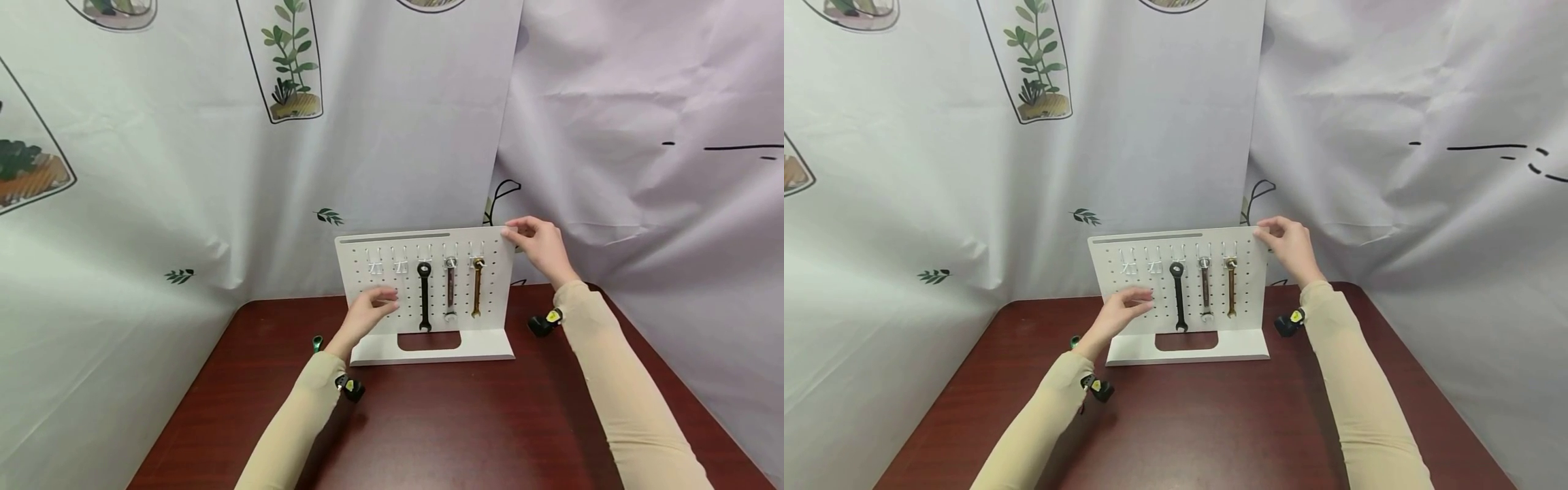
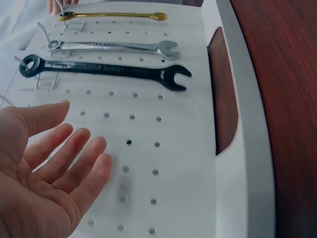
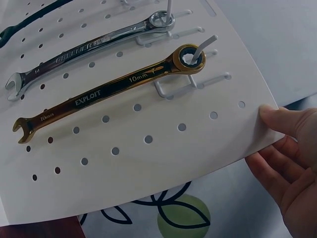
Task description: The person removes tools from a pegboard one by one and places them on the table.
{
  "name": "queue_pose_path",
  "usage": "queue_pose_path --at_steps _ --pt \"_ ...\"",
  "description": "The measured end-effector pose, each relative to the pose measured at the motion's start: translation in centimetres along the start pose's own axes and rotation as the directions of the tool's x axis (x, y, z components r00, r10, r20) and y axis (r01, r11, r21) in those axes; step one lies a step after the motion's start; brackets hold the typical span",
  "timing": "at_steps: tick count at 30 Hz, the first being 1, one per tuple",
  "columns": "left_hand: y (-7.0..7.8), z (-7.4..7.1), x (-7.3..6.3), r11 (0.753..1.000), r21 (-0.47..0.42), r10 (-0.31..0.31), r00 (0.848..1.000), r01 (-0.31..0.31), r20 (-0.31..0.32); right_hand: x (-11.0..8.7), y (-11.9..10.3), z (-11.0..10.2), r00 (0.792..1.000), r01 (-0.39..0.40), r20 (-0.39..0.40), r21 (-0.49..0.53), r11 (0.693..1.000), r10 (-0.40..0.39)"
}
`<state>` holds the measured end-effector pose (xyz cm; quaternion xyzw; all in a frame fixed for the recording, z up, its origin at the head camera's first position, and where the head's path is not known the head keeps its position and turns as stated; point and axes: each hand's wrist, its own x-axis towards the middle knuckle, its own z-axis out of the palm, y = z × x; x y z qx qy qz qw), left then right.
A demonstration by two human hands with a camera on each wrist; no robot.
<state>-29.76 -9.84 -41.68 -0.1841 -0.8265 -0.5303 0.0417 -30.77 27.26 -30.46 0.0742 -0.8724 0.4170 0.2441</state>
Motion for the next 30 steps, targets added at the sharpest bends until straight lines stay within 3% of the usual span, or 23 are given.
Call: queue_pose_path --at_steps 8,17,23,30 --pt "1.5 1.5 1.4 0.999 -0.029 0.044 0.998 -0.043 0.035 0.1 -0.1 -0.1 1.0 0.001 0.002 0.004 1.0 -0.001" --pt "2.4 3.4 2.2 0.997 -0.075 0.043 0.996 -0.037 0.073 0.1 -0.2 -0.1 1.0 0.004 0.0 -0.009 1.0 -0.004" --pt "2.4 4.4 2.4 0.998 -0.071 0.006 0.997 -0.001 0.071 0.0 -0.1 0.0 1.0 0.004 -0.003 -0.008 1.0 -0.004" --pt "1.9 5.3 2.6 0.999 -0.027 0.047 0.998 -0.046 0.05 -0.1 -0.1 0.0 1.0 -0.001 -0.003 -0.005 1.0 0.001"
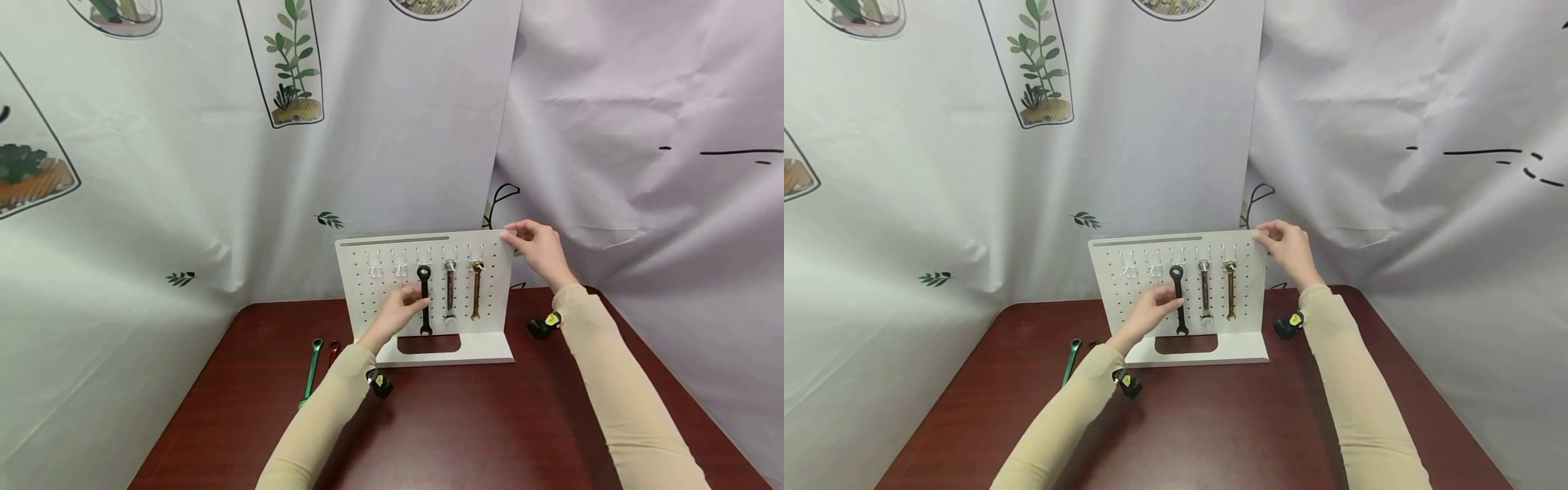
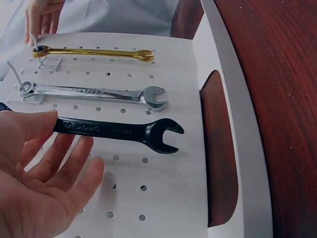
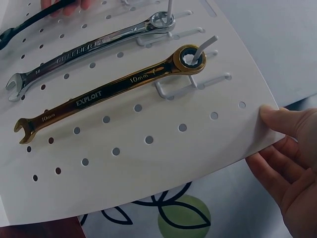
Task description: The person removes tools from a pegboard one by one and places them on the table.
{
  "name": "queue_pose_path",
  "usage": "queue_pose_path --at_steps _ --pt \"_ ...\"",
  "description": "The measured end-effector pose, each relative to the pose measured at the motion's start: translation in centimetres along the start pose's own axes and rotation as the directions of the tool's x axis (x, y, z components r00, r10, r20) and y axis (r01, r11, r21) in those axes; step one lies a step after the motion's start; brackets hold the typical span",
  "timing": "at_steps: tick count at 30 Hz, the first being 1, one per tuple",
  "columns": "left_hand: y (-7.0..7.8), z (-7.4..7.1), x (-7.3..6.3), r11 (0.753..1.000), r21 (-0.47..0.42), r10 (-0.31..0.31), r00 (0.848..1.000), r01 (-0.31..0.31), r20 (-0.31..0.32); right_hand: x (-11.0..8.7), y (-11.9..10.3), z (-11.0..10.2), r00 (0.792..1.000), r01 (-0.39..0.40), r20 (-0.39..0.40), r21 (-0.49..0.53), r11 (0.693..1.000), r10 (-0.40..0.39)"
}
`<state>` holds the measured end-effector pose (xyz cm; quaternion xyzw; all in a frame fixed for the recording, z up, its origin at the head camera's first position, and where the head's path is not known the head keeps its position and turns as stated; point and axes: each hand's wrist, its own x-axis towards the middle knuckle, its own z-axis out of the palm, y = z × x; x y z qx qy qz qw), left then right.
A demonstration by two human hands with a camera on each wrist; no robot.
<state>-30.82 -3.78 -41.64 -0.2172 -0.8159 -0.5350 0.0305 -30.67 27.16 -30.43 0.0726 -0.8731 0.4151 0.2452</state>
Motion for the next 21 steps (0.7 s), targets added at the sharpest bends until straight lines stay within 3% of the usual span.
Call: queue_pose_path --at_steps 16,21 --pt "-0.27 0.23 -0.42 0.999 0.034 0.034 0.999 -0.034 0.007 0.0 0.21 -0.01 1.0 0.011 0.003 -0.001 1.0 -0.011" --pt "-0.33 0.2 -0.35 0.999 -0.001 0.052 0.999 -0.052 0.011 -0.04 0.21 -0.06 1.0 0.012 0.008 -0.004 1.0 -0.012"
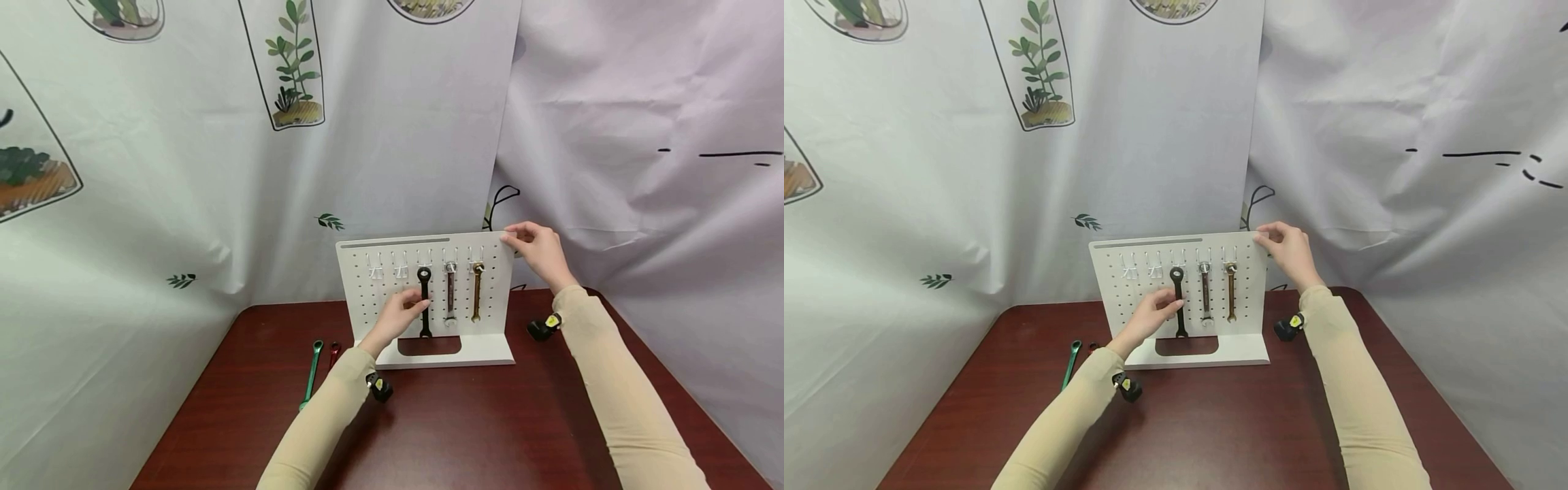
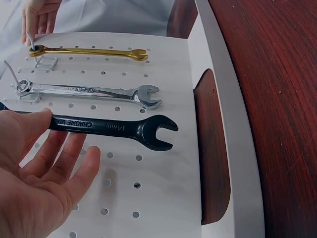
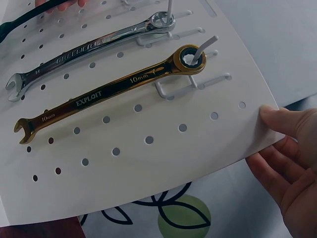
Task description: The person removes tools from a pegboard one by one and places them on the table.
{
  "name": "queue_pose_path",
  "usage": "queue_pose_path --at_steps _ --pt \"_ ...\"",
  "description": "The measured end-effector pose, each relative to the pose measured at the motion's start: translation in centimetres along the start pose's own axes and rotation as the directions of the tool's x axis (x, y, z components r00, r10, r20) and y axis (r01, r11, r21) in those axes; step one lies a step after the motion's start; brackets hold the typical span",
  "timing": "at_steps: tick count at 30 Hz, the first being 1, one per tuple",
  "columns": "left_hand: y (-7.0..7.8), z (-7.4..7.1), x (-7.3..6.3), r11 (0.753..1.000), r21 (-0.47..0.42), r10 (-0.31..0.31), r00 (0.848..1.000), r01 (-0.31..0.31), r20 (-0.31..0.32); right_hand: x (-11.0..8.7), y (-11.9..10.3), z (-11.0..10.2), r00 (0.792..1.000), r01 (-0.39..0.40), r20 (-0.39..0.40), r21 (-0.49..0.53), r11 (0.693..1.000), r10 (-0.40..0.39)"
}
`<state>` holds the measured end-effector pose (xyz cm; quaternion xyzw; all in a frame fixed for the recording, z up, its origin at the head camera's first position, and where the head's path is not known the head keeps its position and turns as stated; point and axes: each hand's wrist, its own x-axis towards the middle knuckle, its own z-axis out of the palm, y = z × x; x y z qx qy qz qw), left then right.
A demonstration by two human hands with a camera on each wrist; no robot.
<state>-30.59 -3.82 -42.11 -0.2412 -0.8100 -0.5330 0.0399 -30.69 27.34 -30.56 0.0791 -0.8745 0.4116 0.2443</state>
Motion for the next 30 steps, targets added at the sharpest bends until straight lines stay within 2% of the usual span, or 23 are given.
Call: queue_pose_path --at_steps 8,14,23,30 --pt "-0.3 0.0 -0.2 0.998 -0.064 -0.022 1.0 0.023 0.016 -0.1 0.0 0.1 1.0 0.005 0.017 -0.001 1.0 -0.005" --pt "-0.1 -0.4 -0.3 0.992 -0.116 -0.051 0.998 0.053 0.02 -0.1 -0.2 -0.1 1.0 0.0 0.011 -0.002 1.0 0.0" --pt "0.5 -0.8 -0.4 0.99 -0.139 -0.027 0.999 0.031 0.03 0.2 -0.2 0.0 1.0 -0.006 0.001 -0.013 1.0 0.006" --pt "1.0 -0.7 -0.7 0.987 -0.154 -0.035 0.999 0.039 0.028 0.1 -0.1 0.0 1.0 -0.009 0.0 -0.011 1.0 0.009"
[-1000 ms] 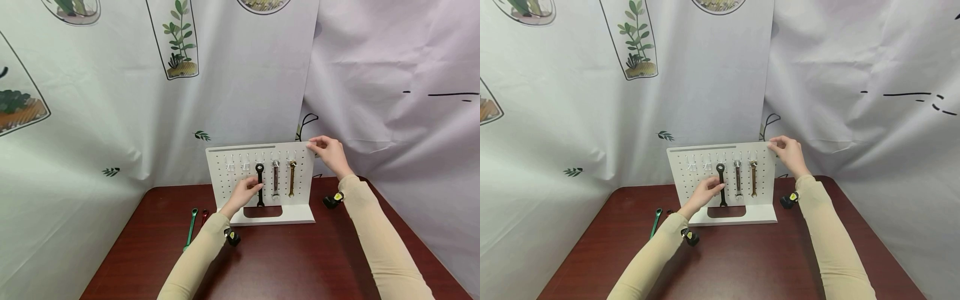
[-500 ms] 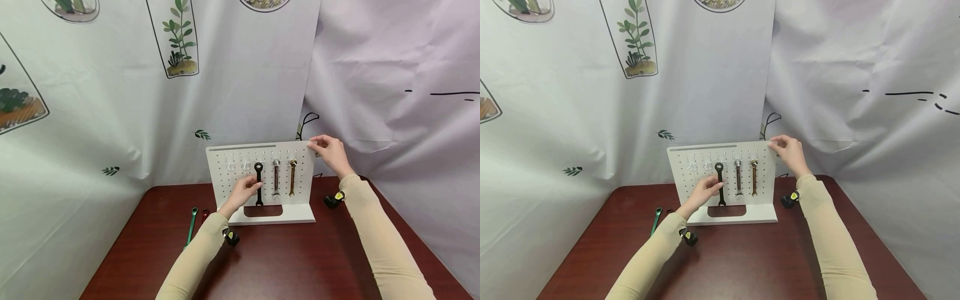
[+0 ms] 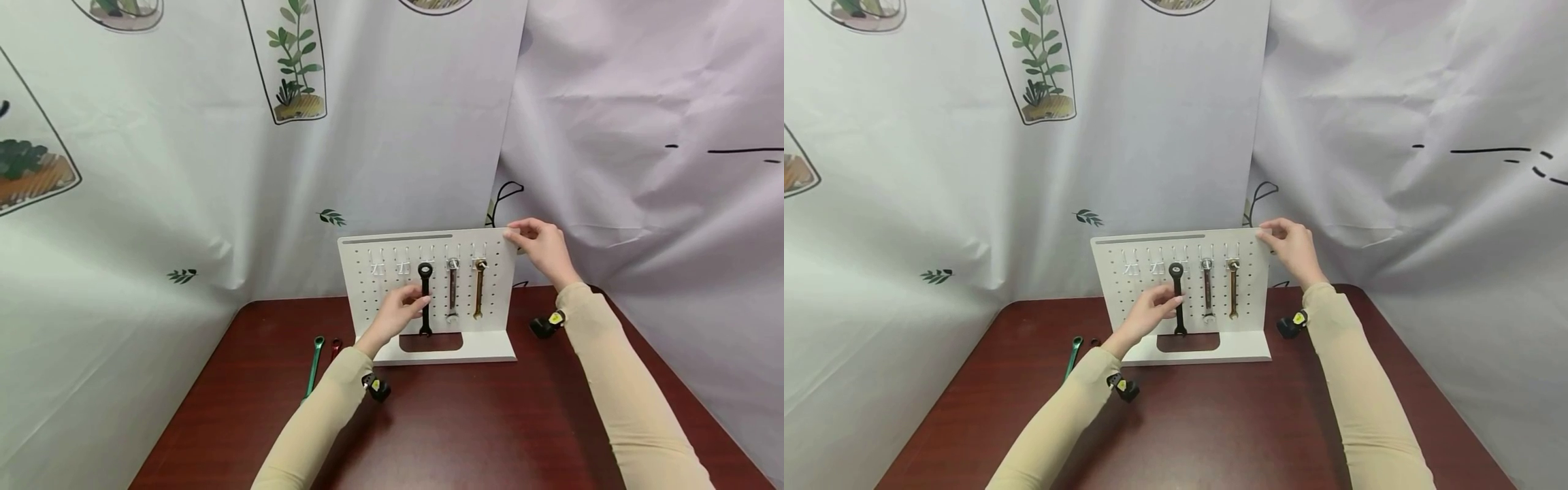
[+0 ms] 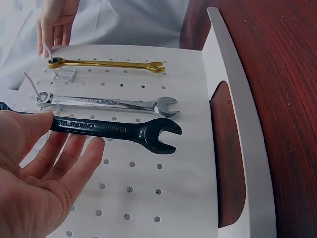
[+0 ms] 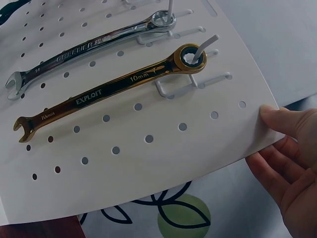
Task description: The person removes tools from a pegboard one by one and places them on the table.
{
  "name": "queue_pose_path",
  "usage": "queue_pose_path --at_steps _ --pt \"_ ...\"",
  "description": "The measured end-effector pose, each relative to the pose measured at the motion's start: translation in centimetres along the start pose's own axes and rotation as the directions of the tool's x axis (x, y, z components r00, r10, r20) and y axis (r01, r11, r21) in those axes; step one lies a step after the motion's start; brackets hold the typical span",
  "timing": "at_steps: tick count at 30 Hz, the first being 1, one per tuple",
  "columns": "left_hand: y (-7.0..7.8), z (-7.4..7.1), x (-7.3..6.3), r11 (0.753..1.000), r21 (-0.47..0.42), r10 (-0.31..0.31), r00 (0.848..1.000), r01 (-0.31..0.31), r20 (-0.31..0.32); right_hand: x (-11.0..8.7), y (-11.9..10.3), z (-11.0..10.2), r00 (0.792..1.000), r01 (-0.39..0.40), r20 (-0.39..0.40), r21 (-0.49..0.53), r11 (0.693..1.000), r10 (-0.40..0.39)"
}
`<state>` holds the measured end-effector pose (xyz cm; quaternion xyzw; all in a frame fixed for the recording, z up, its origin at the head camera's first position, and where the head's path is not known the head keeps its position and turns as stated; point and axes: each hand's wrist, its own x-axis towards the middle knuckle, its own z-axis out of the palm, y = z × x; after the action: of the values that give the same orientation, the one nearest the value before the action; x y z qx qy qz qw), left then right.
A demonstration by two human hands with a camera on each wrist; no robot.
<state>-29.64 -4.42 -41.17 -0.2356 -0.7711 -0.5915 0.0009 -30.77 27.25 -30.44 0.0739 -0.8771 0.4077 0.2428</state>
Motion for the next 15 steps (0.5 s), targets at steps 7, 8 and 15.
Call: queue_pose_path --at_steps 7,8,15 --pt "0.6 -0.1 -0.5 1.0 0.003 0.013 1.0 -0.013 -0.003 0.0 -0.2 -0.1 1.0 0.0 0.006 0.005 1.0 0.0" --pt "0.7 -0.2 -0.6 1.0 0.003 0.014 1.0 -0.014 -0.004 -0.1 -0.2 -0.1 1.0 0.0 0.005 0.006 1.0 0.0" --pt "1.6 -1.4 -1.6 0.998 0.037 0.045 0.999 -0.045 0.01 -0.1 -0.2 -0.2 1.0 0.002 0.011 0.01 1.0 -0.002"
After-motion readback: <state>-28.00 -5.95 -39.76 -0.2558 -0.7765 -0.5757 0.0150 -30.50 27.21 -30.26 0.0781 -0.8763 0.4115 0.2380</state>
